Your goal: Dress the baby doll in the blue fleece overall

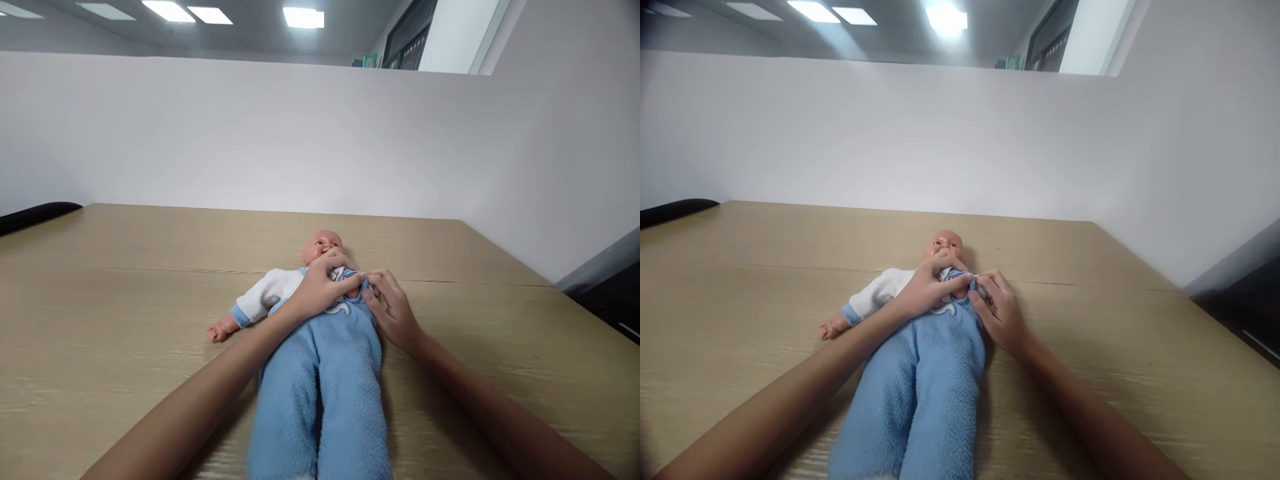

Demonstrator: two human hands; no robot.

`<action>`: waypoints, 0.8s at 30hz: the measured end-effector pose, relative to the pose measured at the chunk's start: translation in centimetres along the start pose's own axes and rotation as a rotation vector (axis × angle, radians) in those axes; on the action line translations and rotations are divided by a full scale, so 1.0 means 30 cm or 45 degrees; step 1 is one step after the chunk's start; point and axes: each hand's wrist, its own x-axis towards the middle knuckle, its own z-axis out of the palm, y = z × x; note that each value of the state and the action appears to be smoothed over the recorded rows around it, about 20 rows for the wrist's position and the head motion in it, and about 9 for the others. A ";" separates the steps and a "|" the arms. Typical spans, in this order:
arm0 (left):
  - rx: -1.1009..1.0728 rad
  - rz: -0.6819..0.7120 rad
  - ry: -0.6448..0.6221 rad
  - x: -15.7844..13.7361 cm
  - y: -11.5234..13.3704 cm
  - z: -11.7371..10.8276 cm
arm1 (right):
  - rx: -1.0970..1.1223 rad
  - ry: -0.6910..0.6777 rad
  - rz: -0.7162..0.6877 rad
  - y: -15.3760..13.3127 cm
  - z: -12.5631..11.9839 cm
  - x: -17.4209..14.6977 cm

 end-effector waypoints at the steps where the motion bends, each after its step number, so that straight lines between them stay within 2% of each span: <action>1: -0.048 -0.058 -0.034 0.006 -0.006 -0.004 | -0.008 0.010 0.000 -0.002 0.002 -0.001; 5: -0.296 -0.388 -0.217 0.030 -0.015 -0.020 | -0.015 0.102 -0.001 -0.018 0.020 -0.004; 8: -0.453 -0.506 -0.268 0.040 -0.004 -0.025 | 0.005 0.198 0.057 -0.042 0.037 -0.007; 10: -0.476 -0.516 -0.277 0.043 0.000 -0.024 | 0.082 0.233 0.154 -0.057 0.044 -0.010; 15: -0.464 -0.467 -0.221 0.048 -0.011 -0.024 | 0.476 0.296 0.530 -0.057 0.052 -0.029; 20: -0.303 -0.472 -0.241 0.054 -0.020 -0.031 | 0.675 0.364 0.698 -0.016 0.069 -0.035; 24: -0.055 -0.409 -0.255 0.043 -0.028 -0.018 | 0.727 0.330 0.761 0.002 0.068 -0.021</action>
